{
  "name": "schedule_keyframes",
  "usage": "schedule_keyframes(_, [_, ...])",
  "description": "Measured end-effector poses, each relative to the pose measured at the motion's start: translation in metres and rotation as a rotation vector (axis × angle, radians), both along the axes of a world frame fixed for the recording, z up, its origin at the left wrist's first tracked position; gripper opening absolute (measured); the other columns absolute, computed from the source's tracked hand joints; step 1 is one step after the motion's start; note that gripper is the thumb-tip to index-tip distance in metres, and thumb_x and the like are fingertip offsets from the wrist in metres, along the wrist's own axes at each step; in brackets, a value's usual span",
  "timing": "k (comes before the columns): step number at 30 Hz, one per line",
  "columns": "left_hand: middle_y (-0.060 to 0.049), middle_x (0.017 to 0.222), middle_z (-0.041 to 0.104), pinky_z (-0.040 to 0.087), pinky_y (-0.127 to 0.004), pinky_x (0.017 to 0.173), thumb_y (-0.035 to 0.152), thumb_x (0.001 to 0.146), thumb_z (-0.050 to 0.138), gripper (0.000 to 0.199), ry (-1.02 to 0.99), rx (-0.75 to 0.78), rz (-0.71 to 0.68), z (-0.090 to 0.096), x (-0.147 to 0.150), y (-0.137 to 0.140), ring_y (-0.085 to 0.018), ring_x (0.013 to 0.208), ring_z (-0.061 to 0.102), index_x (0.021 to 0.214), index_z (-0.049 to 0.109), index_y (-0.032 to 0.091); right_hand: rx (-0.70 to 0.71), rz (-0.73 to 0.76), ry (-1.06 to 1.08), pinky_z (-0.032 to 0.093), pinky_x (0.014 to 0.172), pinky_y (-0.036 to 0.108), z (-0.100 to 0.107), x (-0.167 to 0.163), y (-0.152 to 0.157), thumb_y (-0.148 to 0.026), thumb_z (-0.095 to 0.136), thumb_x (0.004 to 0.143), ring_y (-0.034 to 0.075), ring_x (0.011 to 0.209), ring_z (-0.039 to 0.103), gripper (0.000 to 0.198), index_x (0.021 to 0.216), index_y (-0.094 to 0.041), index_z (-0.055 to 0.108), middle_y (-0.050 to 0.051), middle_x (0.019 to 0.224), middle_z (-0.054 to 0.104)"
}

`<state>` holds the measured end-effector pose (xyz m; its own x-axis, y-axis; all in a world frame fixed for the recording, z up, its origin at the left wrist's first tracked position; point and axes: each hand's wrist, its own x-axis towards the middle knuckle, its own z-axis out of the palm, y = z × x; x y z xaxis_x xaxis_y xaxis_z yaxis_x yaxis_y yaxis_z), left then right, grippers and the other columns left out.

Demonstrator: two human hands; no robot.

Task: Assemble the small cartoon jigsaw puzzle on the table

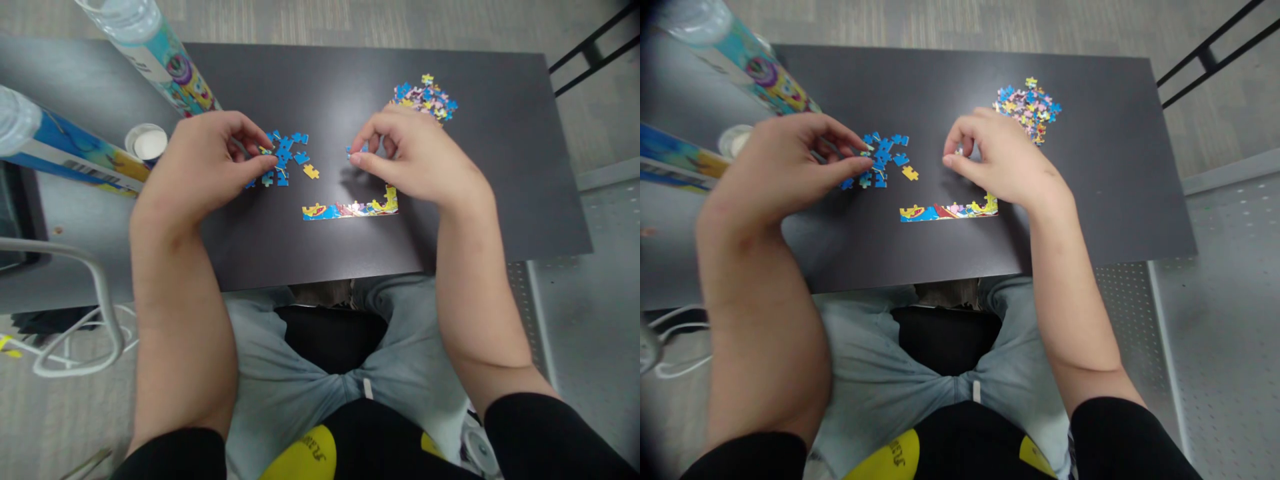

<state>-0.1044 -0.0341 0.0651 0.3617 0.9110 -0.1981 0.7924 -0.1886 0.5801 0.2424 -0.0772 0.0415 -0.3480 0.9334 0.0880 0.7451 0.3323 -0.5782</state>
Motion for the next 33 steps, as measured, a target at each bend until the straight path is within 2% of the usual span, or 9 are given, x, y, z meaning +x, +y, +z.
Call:
schedule_keyframes(6, [-0.006, 0.131, 0.092, 0.055, -0.056, 0.116, 0.075, 0.105, 0.082, 0.069, 0.018, 0.013, -0.089, -0.002, 0.011, -0.001, -0.039, 0.128, 0.074, 0.156, 0.093, 0.03, 0.0, 0.069, -0.083, 0.061, 0.12, 0.068, -0.016, -0.032, 0.006, -0.044, 0.083, 0.119, 0.043, 0.127, 0.079, 0.016, 0.131, -0.044, 0.093, 0.008, 0.138, 0.086])
schedule_keyframes(11, [-0.007, 0.129, 0.092, 0.057, -0.053, 0.114, 0.076, 0.105, 0.079, 0.065, -0.007, -0.002, -0.176, -0.006, 0.017, -0.002, -0.04, 0.133, 0.074, 0.15, 0.095, 0.032, 0.012, 0.093, -0.084, 0.061, 0.114, 0.067, -0.022, -0.045, 0.009, -0.026, 0.086, 0.11, 0.043, 0.122, 0.081, 0.019, 0.123, -0.038, 0.095, 0.009, 0.126, 0.087])
schedule_keyframes(15, [-0.01, 0.137, 0.092, 0.058, -0.054, 0.117, 0.076, 0.109, 0.071, 0.07, 0.031, 0.021, -0.187, -0.004, 0.015, -0.003, -0.038, 0.13, 0.076, 0.151, 0.095, 0.026, -0.098, 0.148, -0.011, 0.063, 0.11, 0.067, -0.017, -0.053, 0.01, -0.044, 0.091, 0.111, 0.043, 0.119, 0.079, 0.004, 0.11, -0.043, 0.095, 0.007, 0.124, 0.086])
schedule_keyframes(17, [-0.01, 0.137, 0.092, 0.058, -0.055, 0.12, 0.075, 0.111, 0.069, 0.069, 0.04, 0.024, -0.169, -0.002, 0.013, -0.004, -0.039, 0.131, 0.075, 0.152, 0.095, 0.026, -0.114, 0.144, 0.011, 0.063, 0.11, 0.068, -0.016, -0.054, 0.012, -0.05, 0.094, 0.108, 0.044, 0.119, 0.078, 0.008, 0.113, -0.044, 0.095, 0.008, 0.126, 0.085])
schedule_keyframes(21, [-0.01, 0.144, 0.091, 0.056, -0.055, 0.124, 0.071, 0.115, 0.069, 0.063, 0.038, 0.025, -0.116, -0.001, 0.006, -0.004, -0.04, 0.137, 0.074, 0.155, 0.093, 0.027, -0.112, 0.118, 0.031, 0.062, 0.11, 0.071, -0.017, -0.058, 0.013, -0.056, 0.103, 0.1, 0.047, 0.12, 0.077, 0.03, 0.127, -0.044, 0.096, 0.01, 0.129, 0.085])
schedule_keyframes(24, [-0.016, 0.156, 0.088, 0.058, -0.057, 0.122, 0.069, 0.119, 0.067, 0.063, 0.051, 0.041, -0.094, -0.003, -0.002, -0.003, -0.04, 0.133, 0.076, 0.155, 0.092, 0.023, -0.126, 0.128, 0.011, 0.065, 0.107, 0.07, -0.013, -0.062, 0.011, -0.057, 0.103, 0.099, 0.046, 0.119, 0.078, 0.031, 0.127, -0.045, 0.096, 0.009, 0.13, 0.086])
schedule_keyframes(26, [-0.016, 0.156, 0.088, 0.059, -0.057, 0.119, 0.071, 0.119, 0.067, 0.066, 0.038, 0.046, -0.085, -0.004, -0.006, -0.002, -0.041, 0.132, 0.078, 0.155, 0.092, 0.022, -0.134, 0.129, 0.019, 0.066, 0.104, 0.069, -0.009, -0.066, 0.009, -0.055, 0.101, 0.099, 0.046, 0.117, 0.077, 0.028, 0.124, -0.044, 0.096, 0.009, 0.128, 0.088])
schedule_keyframes(30, [-0.008, 0.15, 0.092, 0.055, -0.054, 0.12, 0.076, 0.113, 0.071, 0.071, 0.001, 0.011, -0.086, -0.002, -0.012, -0.003, -0.042, 0.14, 0.074, 0.162, 0.09, 0.027, -0.185, 0.106, 0.094, 0.067, 0.096, 0.064, -0.005, -0.068, 0.006, -0.056, 0.1, 0.1, 0.042, 0.107, 0.078, 0.026, 0.117, -0.038, 0.094, 0.009, 0.116, 0.09])
schedule_keyframes(33, [-0.009, 0.149, 0.092, 0.056, -0.053, 0.12, 0.074, 0.114, 0.074, 0.068, -0.003, 0.011, -0.087, -0.005, -0.014, -0.004, -0.038, 0.134, 0.074, 0.158, 0.091, 0.025, -0.276, 0.108, 0.181, 0.068, 0.087, 0.059, -0.007, -0.065, 0.006, -0.059, 0.101, 0.101, 0.039, 0.1, 0.079, 0.026, 0.111, -0.038, 0.091, 0.007, 0.102, 0.089])
